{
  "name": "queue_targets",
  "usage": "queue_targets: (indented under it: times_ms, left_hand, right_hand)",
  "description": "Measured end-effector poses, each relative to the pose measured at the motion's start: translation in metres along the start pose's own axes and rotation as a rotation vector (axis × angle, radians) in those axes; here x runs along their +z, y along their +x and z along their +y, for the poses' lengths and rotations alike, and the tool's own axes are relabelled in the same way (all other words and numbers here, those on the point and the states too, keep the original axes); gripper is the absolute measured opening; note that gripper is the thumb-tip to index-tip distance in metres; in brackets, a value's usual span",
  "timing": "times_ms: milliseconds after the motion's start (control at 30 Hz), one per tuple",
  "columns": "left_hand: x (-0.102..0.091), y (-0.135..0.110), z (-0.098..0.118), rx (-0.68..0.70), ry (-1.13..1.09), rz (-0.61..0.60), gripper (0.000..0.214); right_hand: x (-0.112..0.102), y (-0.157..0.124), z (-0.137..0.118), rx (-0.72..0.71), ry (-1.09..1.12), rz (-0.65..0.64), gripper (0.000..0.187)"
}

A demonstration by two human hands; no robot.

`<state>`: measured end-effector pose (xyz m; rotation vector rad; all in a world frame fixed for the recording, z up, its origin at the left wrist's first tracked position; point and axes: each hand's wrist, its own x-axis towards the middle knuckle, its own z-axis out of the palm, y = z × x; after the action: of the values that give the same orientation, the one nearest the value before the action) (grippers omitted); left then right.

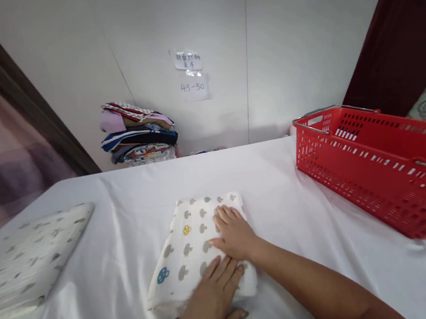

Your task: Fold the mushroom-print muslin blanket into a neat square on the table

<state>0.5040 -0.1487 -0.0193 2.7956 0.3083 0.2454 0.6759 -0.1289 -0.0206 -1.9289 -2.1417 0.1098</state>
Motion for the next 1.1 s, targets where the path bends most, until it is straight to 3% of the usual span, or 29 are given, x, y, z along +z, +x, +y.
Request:
queue_targets:
  times_ms: [100, 200, 300, 367, 433, 567, 633, 800, 933, 1033, 1100]
  left_hand:
    - [-0.020, -0.001, -0.014, -0.011, -0.066, 0.126, 0.031]
    - [-0.036, -0.002, -0.052, -0.139, 0.004, 0.350, 0.028]
    - [-0.044, -0.007, -0.096, -0.535, 0.066, 0.444, 0.044]
    - [-0.046, -0.011, -0.116, -0.821, -0.018, 0.370, 0.057]
    - [-0.047, -0.013, -0.124, -0.976, -0.148, 0.280, 0.064]
    - [-0.047, -0.010, -0.123, -1.037, -0.233, 0.214, 0.066]
    - [-0.046, -0.009, -0.122, -1.055, -0.227, 0.194, 0.065]
    - [-0.039, -0.012, -0.113, -1.069, -0.223, 0.216, 0.064]
    - [-0.028, -0.017, -0.090, -1.059, -0.334, 0.274, 0.070]
    - [-0.024, -0.023, -0.082, -1.009, -0.465, 0.275, 0.075]
    - [-0.027, -0.027, -0.090, -0.991, -0.518, 0.295, 0.069]
  right_hand:
    - [-0.004, -0.008, 0.000, 0.016, 0.025, -0.027, 0.059]
    - [-0.004, -0.022, -0.003, 0.046, 0.056, -0.056, 0.055]
    - [0.007, -0.042, -0.006, 0.086, 0.085, -0.042, 0.055]
    - [0.015, -0.055, -0.002, 0.134, 0.124, 0.022, 0.056]
    - [0.023, -0.063, 0.005, 0.233, 0.210, 0.113, 0.059]
    - [0.030, -0.069, 0.016, 0.501, 0.531, 0.178, 0.062]
    - [0.031, -0.070, 0.015, 0.541, 0.650, 0.180, 0.061]
    - [0.028, -0.063, 0.016, 0.492, 0.741, 0.247, 0.056]
    - [0.020, -0.051, 0.044, 0.447, 0.691, 0.283, 0.054]
    - [0.015, -0.048, 0.065, 0.400, 0.587, 0.200, 0.052]
    - [0.010, -0.047, 0.069, 0.351, 0.424, 0.140, 0.050]
